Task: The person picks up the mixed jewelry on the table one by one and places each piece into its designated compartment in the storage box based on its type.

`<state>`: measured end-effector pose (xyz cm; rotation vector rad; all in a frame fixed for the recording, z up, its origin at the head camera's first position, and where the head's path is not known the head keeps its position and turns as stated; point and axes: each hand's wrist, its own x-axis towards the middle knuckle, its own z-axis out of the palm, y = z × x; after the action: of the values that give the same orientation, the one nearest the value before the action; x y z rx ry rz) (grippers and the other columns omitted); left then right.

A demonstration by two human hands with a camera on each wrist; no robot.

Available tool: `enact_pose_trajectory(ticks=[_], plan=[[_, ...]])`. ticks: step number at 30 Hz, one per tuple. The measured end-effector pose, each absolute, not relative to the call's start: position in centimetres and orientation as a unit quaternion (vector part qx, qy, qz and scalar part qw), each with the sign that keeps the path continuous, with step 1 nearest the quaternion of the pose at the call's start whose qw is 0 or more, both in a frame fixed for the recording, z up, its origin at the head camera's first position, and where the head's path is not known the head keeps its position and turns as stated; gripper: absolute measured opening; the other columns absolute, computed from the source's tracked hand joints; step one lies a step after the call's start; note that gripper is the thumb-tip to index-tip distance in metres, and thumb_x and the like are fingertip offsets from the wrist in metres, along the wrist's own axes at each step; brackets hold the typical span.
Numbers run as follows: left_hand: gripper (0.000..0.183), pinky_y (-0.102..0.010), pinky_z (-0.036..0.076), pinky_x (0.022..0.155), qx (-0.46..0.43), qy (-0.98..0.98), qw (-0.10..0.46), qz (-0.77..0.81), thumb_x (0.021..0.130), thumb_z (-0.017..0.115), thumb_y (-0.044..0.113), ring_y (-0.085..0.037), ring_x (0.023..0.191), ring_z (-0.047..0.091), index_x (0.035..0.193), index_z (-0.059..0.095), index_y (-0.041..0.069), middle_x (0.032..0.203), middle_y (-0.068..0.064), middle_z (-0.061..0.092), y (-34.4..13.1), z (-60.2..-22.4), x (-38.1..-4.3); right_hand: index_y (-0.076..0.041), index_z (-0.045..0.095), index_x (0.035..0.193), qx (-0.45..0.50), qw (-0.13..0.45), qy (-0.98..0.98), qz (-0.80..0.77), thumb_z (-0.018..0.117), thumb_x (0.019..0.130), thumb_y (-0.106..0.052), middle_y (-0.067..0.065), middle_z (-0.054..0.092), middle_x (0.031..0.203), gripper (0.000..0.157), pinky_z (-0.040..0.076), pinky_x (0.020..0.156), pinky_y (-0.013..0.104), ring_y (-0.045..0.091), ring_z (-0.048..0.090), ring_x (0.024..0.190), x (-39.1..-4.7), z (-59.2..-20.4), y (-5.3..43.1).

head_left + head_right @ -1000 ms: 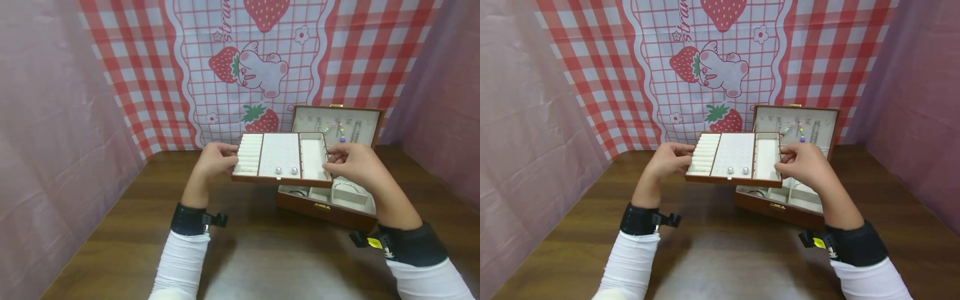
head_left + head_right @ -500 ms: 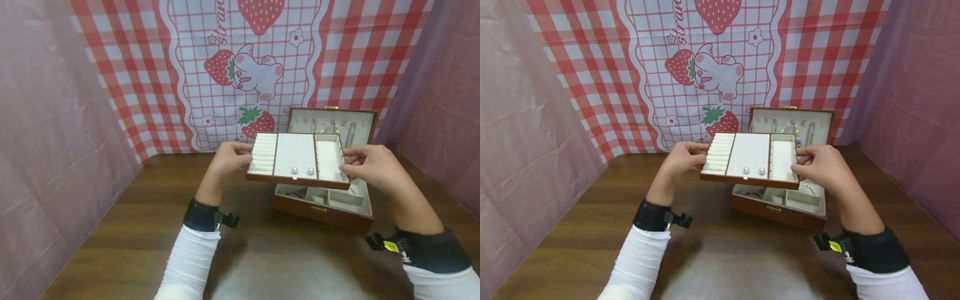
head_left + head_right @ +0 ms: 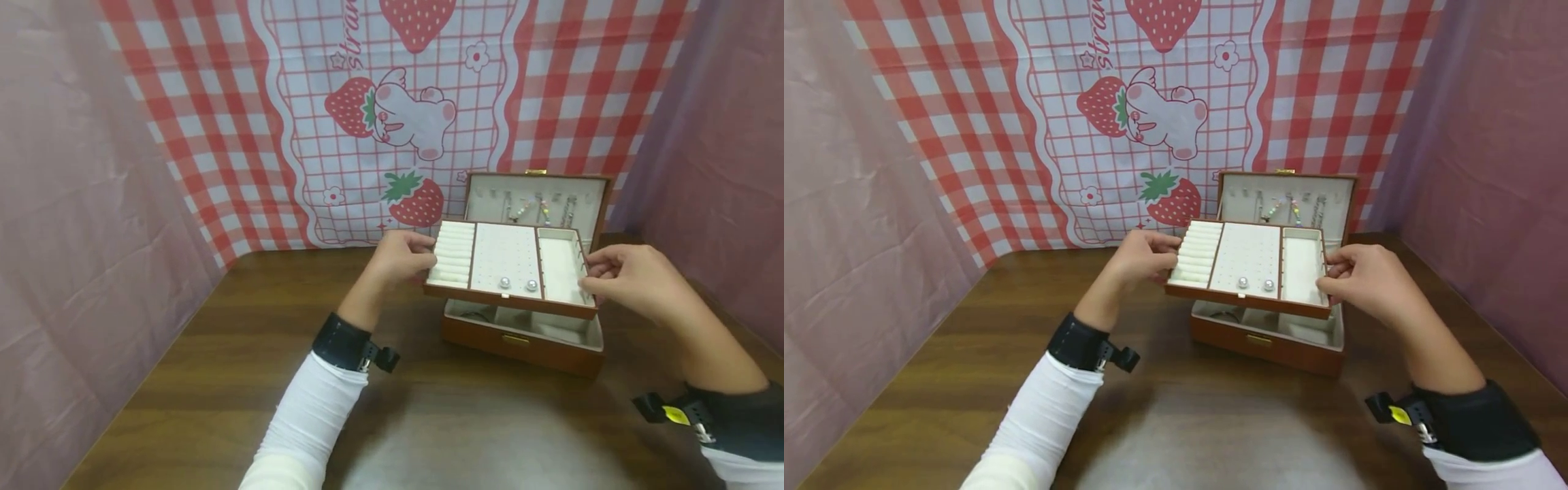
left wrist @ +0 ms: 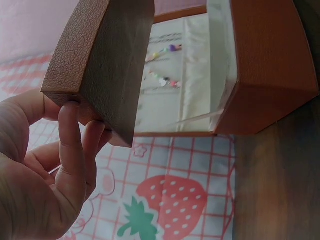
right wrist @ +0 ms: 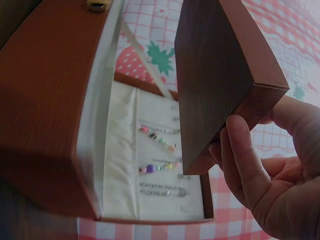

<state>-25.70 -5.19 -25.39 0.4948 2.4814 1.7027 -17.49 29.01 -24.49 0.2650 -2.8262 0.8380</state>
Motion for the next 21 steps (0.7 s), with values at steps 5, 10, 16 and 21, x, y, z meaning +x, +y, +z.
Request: enact_pose_trajectory(ticks=[5,10,16,21], plan=[[0.041,-0.032,0.058,0.054,0.174,0.819,0.046,0.546,0.08,0.063,-0.002,-0.023,0.059,0.065,0.12,0.067,-0.001,0.09,-0.012,0.072,-3.9,-25.9,-26.0,0.012,0.062,0.114,0.083,0.077,-0.954,0.276,0.073,0.085,-0.022,0.008,0.069,0.088,0.046,0.047,0.057,0.023,0.01,0.063,0.063,-17.2,-24.6,30.0],[0.04,-0.033,0.057,0.055,0.174,0.821,0.056,0.54,0.081,0.064,-0.002,-0.021,0.056,0.061,0.121,0.066,0.0,0.085,-0.008,0.071,-2.6,-26.5,-26.4,0.017,0.055,0.117,0.069,0.041,-0.953,0.292,0.071,0.087,-0.019,0.011,0.069,0.088,0.05,0.05,0.058,0.024,0.018,0.067,0.061,-17.1,-24.6,30.8],[0.038,-0.04,0.06,0.06,0.159,0.806,0.078,0.565,0.082,0.063,-0.005,-0.018,0.055,0.06,0.12,0.067,0.0,0.083,-0.006,0.07,-1.5,-27.6,-26.9,0.019,0.053,0.114,0.055,0.007,-0.953,0.298,0.069,0.088,-0.02,0.01,0.07,0.087,0.049,0.052,0.059,0.025,0.02,0.069,0.064,-17.4,-25.2,31.7],[0.037,-0.045,0.059,0.065,0.153,0.812,0.088,0.556,0.083,0.063,-0.005,-0.017,0.052,0.058,0.12,0.068,0.001,0.083,-0.005,0.07,-0.8,-28.5,-27.0,0.02,0.055,0.107,0.045,-0.007,-0.948,0.314,0.067,0.088,-0.016,0.008,0.07,0.079,0.043,0.054,0.058,0.027,0.023,0.07,0.063,-18.0,-26.1,32.2]])
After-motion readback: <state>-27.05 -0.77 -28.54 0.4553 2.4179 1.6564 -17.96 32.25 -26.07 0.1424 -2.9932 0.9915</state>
